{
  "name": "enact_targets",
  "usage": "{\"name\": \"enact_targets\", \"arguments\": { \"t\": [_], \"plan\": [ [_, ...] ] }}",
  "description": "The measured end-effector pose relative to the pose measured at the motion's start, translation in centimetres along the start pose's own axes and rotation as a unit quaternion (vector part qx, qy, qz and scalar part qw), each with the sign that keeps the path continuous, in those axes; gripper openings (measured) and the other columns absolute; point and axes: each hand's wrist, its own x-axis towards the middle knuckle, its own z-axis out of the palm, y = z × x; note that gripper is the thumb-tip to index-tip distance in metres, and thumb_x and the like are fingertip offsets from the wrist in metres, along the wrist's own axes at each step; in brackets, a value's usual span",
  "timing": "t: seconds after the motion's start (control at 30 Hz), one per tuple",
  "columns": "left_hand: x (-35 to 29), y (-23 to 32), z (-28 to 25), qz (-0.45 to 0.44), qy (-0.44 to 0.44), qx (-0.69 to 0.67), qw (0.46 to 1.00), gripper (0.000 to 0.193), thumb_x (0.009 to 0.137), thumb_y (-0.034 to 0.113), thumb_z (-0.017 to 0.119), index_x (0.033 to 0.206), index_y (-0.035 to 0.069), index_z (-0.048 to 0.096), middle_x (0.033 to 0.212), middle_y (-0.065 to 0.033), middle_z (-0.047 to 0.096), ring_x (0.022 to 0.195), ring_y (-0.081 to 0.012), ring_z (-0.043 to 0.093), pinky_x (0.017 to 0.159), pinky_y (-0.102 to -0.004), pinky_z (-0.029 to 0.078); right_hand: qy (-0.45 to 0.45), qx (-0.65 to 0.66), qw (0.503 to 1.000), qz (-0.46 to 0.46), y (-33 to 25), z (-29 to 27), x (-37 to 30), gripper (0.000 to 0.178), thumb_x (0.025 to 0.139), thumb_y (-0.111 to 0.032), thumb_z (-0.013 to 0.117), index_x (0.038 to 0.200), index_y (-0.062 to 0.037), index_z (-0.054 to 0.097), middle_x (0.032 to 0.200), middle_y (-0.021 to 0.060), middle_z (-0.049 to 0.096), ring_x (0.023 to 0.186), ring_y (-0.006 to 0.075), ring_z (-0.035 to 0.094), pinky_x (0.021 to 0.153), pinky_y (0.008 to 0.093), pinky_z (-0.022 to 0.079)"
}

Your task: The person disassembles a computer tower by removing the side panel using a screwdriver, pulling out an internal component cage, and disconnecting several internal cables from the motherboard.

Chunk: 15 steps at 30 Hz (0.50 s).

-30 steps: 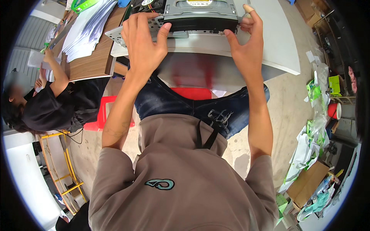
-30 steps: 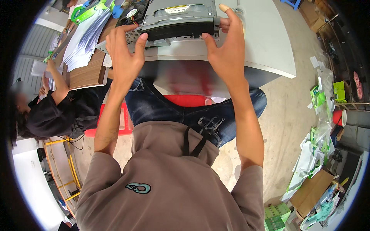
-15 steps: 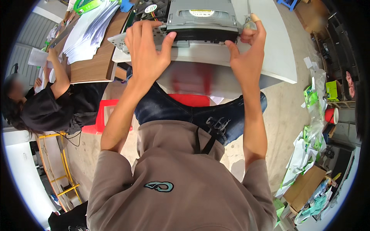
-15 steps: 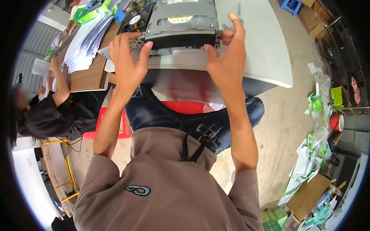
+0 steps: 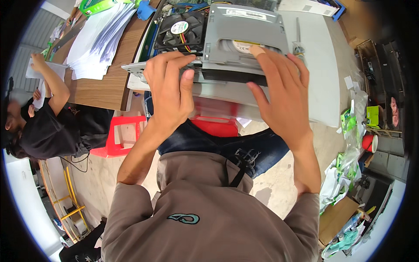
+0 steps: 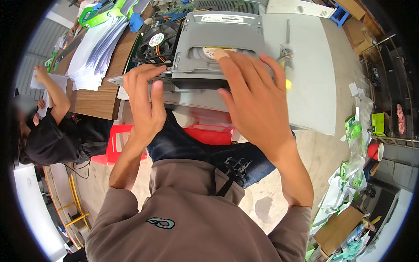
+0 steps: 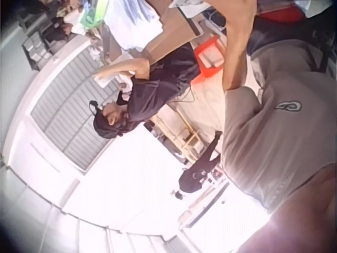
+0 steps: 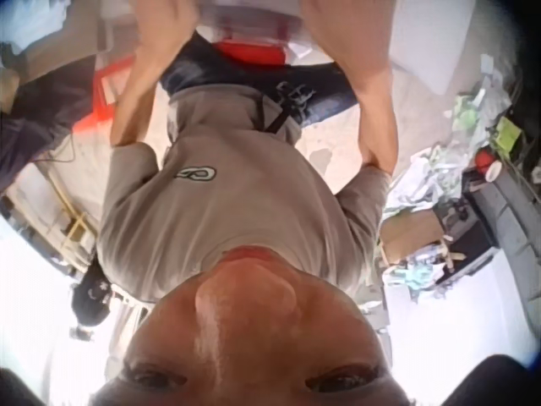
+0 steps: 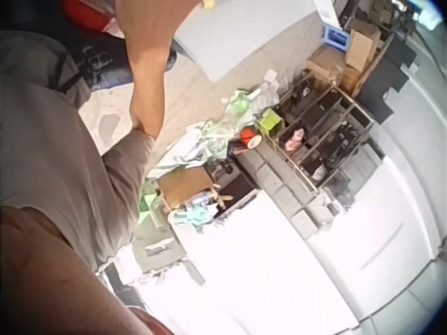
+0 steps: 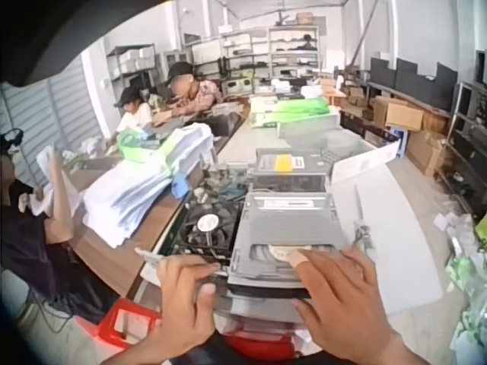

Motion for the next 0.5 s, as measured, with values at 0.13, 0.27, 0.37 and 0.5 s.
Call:
{"name": "enact_targets", "arguments": {
  "t": [0.13,0.27,0.37,0.5],
  "plan": [
    [0.3,-1.4,-0.4,0.0,-0.025,-0.016,1.0,0.026,0.103,0.02,0.054,0.115,0.001,0.067,0.112,-0.0145,0.062,0.106,-0.0301,0.053,0.098,-0.0406,0.036,-0.024,0.001,1.0,0.012,0.6,0.3,0.9,0.064,0.076,-0.012,0.079,0.136,-0.0088,0.057,0.128,0.008,0.064,0.117,0.0294,0.058,0.11,0.0471,0.037],
    [-0.7,-3.3,-0.8,0.012,-0.014,0.01,1.0,0.023,0.097,0.018,0.063,0.116,0.005,0.068,0.115,-0.0109,0.063,0.106,-0.0291,0.054,0.101,-0.0443,0.036,-0.065,0.024,0.997,0.016,1.0,0.1,1.5,0.069,0.07,-0.01,0.084,0.135,-0.0068,0.059,0.131,0.0112,0.061,0.118,0.0322,0.056,0.109,0.0468,0.039],
    [-1.5,-4.6,-0.8,0.022,-0.01,0.031,0.999,0.039,0.087,0.029,0.077,0.119,0.009,0.068,0.117,-0.0067,0.062,0.109,-0.0286,0.053,0.106,-0.0504,0.034,-0.045,0.028,0.998,0.039,1.7,-0.1,0.4,0.071,0.07,-0.009,0.086,0.136,-0.0058,0.06,0.135,0.0127,0.058,0.122,0.0324,0.054,0.109,0.0454,0.039],
    [-1.1,-3.5,0.2,0.038,-0.04,0.026,0.998,0.081,0.064,0.05,0.09,0.126,0.008,0.061,0.121,-0.0068,0.06,0.119,-0.0267,0.051,0.113,-0.0521,0.022,0.075,0.046,0.987,0.136,3.1,0.4,-2.9,0.075,0.072,-0.008,0.089,0.14,-0.0052,0.057,0.137,0.0131,0.052,0.128,0.031,0.05,0.107,0.0415,0.041]
  ]
}}
